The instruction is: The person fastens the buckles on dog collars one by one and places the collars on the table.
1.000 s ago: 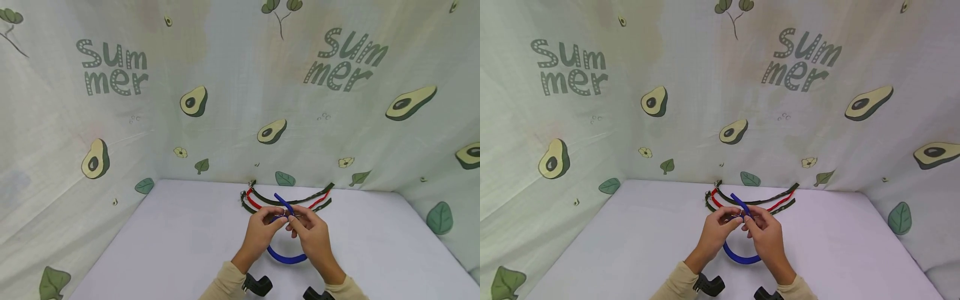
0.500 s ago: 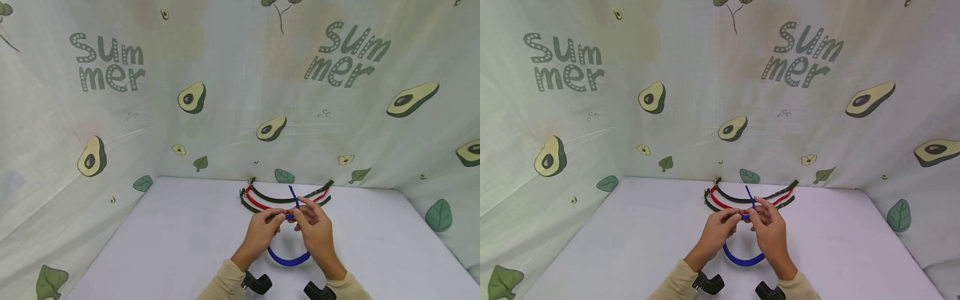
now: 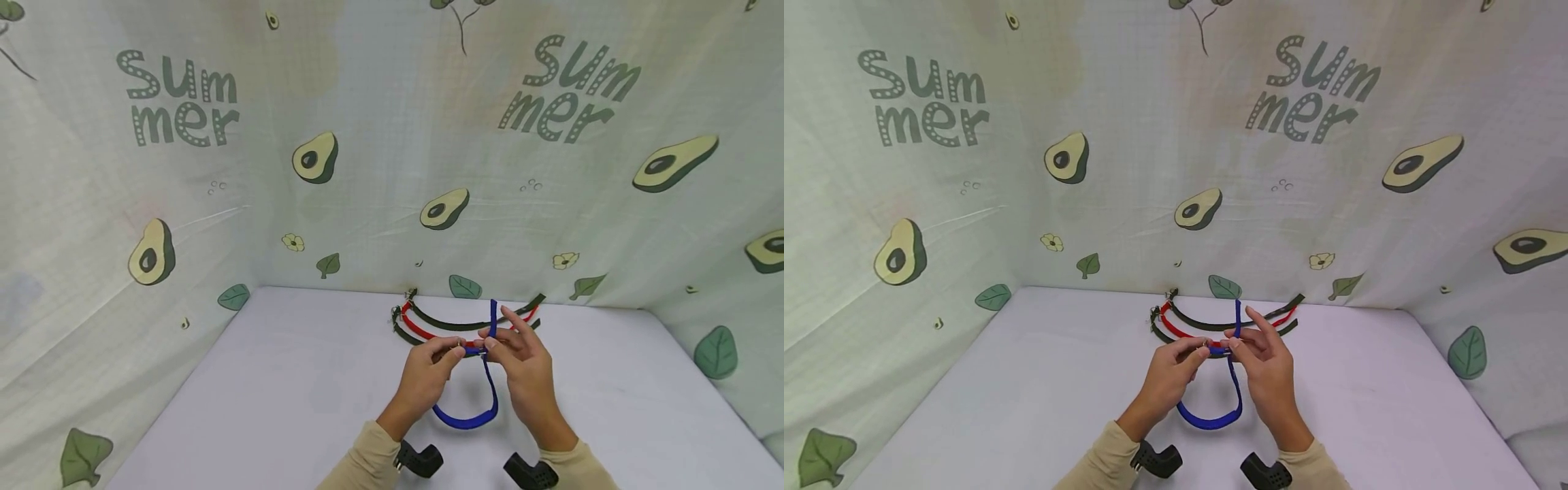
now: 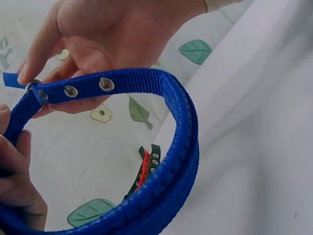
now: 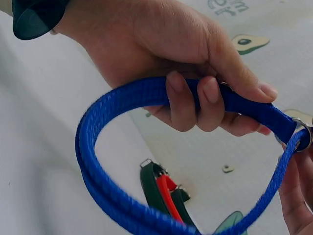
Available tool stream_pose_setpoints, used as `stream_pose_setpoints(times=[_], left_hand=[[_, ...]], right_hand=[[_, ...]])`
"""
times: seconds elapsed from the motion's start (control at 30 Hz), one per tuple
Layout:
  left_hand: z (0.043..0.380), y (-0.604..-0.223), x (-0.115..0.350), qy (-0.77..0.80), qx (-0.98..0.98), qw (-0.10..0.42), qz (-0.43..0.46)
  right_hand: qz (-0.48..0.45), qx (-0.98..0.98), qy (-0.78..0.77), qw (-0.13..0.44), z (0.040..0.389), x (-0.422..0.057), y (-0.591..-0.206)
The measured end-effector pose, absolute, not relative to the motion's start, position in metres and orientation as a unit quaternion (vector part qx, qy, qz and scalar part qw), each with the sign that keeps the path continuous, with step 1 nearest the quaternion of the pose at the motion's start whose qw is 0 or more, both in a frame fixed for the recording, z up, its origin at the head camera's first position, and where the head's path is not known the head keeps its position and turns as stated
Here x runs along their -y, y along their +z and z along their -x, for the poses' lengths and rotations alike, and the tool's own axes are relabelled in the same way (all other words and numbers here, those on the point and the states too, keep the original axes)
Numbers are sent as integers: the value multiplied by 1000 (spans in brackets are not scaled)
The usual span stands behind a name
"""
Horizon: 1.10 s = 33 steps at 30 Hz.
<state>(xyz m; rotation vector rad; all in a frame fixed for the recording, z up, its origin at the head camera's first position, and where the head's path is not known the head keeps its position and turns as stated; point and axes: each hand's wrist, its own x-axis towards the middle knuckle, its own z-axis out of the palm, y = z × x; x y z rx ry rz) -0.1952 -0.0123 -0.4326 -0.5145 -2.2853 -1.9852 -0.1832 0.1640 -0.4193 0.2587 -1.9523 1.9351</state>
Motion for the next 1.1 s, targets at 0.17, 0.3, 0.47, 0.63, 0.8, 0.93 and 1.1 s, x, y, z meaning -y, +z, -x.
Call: stream_pose_setpoints(times=[0.17, 0.3, 0.47, 0.63, 0.8, 0.93, 1.1], left_hand=[[195, -431, 15, -638, 754, 28, 154], [195, -430, 16, -637, 757, 21, 144], [195, -432, 12, -662, 734, 18, 150], [195, -432, 10, -675, 717, 43, 166], [194, -431, 10, -672, 715, 66, 183], [183, -414, 11, -670, 713, 77, 195], [172, -397, 12, -666, 712, 87, 205]], right_hand=[[-100, 711, 669, 194, 184, -162, -420], [-108, 737, 634, 205, 183, -162, -421], [-113, 752, 610, 225, 181, -165, -422], [-122, 746, 608, 242, 180, -165, -423], [-158, 757, 570, 278, 180, -164, -422], [-187, 769, 522, 317, 180, -165, -420], [-219, 773, 477, 357, 174, -162, -409]])
